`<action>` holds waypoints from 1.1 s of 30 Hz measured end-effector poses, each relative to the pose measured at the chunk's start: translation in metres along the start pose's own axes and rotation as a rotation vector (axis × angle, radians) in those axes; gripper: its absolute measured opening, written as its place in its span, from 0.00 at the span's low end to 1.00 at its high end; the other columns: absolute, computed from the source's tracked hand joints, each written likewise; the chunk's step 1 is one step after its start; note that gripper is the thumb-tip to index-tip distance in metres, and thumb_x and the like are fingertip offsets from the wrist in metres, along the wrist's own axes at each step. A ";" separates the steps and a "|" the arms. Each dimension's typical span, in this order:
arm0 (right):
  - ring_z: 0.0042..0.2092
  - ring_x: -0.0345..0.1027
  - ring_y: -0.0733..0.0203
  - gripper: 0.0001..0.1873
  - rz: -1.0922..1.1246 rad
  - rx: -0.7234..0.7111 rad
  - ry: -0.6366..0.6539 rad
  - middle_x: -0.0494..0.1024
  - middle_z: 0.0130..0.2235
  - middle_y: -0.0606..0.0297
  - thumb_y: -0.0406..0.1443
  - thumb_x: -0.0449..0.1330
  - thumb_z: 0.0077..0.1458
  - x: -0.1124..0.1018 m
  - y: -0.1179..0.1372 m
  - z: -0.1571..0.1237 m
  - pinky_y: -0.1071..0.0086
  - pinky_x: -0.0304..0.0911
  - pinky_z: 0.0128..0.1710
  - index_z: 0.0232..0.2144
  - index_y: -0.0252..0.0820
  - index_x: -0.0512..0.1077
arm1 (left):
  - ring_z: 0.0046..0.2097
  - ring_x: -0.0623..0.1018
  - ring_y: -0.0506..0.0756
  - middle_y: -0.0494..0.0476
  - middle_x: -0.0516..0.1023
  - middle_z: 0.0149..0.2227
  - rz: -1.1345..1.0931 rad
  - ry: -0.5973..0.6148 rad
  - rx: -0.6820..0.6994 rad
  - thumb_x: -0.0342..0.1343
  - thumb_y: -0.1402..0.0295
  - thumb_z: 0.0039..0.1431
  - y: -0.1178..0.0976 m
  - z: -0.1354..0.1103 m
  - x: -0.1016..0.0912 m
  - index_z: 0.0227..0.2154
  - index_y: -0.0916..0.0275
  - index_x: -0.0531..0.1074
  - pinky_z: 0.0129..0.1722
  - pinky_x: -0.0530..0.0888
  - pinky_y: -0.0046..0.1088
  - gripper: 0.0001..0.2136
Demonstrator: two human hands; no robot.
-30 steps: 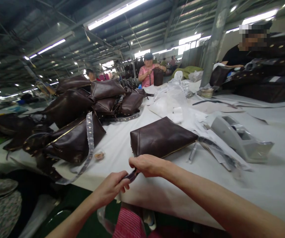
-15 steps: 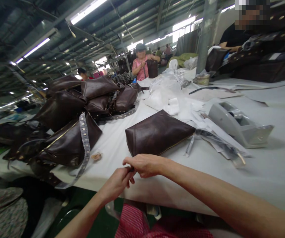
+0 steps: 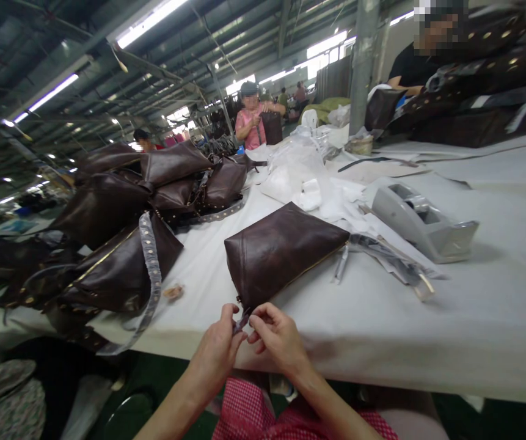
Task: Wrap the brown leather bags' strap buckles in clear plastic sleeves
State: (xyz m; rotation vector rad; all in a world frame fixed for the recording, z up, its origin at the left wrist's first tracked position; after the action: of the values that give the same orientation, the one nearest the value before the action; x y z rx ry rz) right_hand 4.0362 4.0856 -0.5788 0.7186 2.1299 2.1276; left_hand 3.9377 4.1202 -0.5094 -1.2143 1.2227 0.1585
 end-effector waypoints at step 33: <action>0.25 0.65 0.64 0.07 -1.010 -0.641 -0.058 0.68 0.25 0.67 0.33 0.50 0.58 -0.013 0.040 -0.029 0.72 0.59 0.26 0.28 0.43 0.65 | 0.21 0.67 0.46 0.46 0.72 0.24 -1.474 0.037 -0.283 0.64 0.70 0.39 0.039 -0.014 0.088 0.39 0.62 0.66 0.21 0.64 0.21 0.21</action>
State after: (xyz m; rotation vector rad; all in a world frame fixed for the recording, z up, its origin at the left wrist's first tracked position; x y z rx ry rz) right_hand 4.0489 4.0521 -0.5425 -0.3077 1.1711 1.8863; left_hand 3.9392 4.0828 -0.5993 -2.0714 0.0928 -0.8012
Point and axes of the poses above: each hand's wrist, its own z-axis towards the middle knuckle, its own x-axis out of the palm, y = z × x, the point moved 9 cm from there along z, towards the middle knuckle
